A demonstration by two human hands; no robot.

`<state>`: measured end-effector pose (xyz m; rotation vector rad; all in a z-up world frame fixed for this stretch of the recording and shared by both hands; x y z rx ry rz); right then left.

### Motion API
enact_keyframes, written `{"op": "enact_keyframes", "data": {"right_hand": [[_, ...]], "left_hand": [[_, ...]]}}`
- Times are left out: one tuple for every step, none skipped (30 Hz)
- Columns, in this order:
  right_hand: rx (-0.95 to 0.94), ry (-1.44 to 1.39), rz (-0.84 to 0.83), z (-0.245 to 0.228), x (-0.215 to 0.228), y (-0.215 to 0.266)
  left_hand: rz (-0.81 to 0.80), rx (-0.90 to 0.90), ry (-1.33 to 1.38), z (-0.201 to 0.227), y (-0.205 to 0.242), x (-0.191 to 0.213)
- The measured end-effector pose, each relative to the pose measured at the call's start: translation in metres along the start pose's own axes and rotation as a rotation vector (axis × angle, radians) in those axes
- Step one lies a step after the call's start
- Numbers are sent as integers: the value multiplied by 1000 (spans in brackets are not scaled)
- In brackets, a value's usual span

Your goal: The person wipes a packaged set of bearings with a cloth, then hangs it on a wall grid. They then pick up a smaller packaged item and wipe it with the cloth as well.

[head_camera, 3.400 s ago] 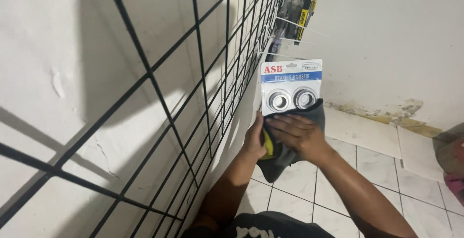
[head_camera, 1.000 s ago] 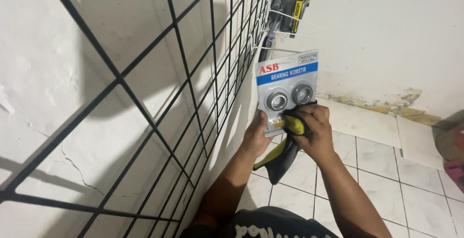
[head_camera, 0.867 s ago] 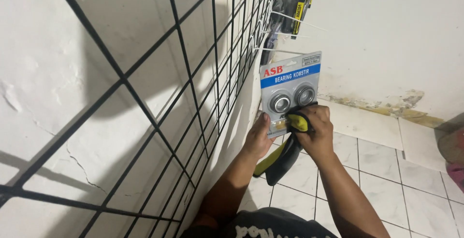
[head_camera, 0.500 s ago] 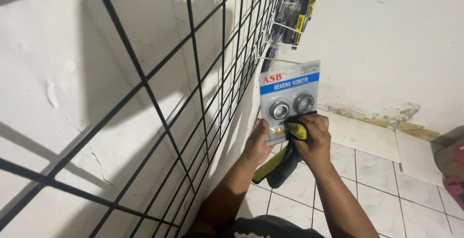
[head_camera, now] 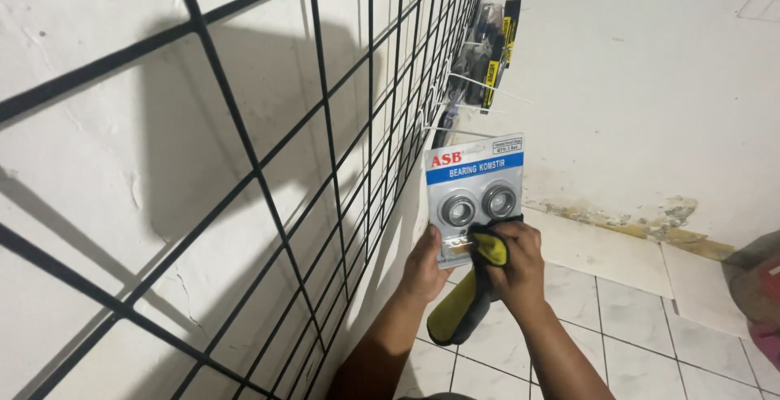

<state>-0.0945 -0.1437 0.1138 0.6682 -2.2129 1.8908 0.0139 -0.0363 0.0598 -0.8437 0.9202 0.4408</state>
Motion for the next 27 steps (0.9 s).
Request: {"op": "enact_keyframes", "data": {"right_hand": [[0,0,0,-1,1,-4],[62,1,1,-8,2,-5],[124,2,2,-14,2,-6],[121,-1,-1,-3,2,-3],[173,-71,-20,4,1,1],[224,-139,-36,12,2,4],[220,-140,-38,14,6,3],[192,-135,-39,18,11,0],[163,-130,-41,22,16,-2],[161,-130,-41,24,15,-1],[135,-108,1,28,17,0],[110,-86,42,31,19,1],[107,-88,41,21,18,-2],[116,-22,49,10,18,-6],[125,43,58,-2,17,-10],[121,41,58,-7,14,-9],[133,70,55,-13,11,-7],[146,101,51,-19,8,-6],[142,101,51,-9,7,-2],[145,33,27,2,5,0],[147,-36,2,11,2,2],[148,-38,1,18,4,3],[133,-103,-27,27,4,3],[118,-166,-57,35,4,4],[117,-168,-60,34,4,2],[109,-195,-63,35,6,1],[100,-221,-67,36,7,0]], "left_hand": [[0,0,1,2,-4,-1],[14,-4,12,3,-5,1],[29,-7,24,5,-6,2],[34,-7,23,7,-7,10],[39,7,17,8,-7,18],[42,23,12,9,-8,25],[45,25,12,6,-10,33],[49,48,31,2,-12,41],[53,72,50,-2,-14,49],[55,74,49,-1,-15,42],[59,76,50,0,-15,35],[64,77,49,2,-15,29],[66,78,49,1,-15,31],[64,87,63,0,-15,32],[63,97,78,-1,-16,33],[66,98,75,-3,-16,35],[61,107,82,-6,-17,37],[55,117,90,-9,-18,38],[57,119,89,-9,-16,41],[45,117,57,-7,-16,43],[33,115,25,-6,-16,45],[35,112,25,-6,-17,53],[27,112,27,-6,-18,61],[20,114,31,-8,-19,68],[23,112,32,-7,-19,73],[50,124,52,-8,-20,79],[77,137,72,-10,-20,85]]}}
Point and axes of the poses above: each hand's wrist, its own y-axis away from the middle knuckle, its own x-axis out of the back of the hand, z = x × y, the point moved 7 cm from there along -y, towards the middle knuckle, and after that the axes turned 14 degrees about y, right-handed, at the moved point
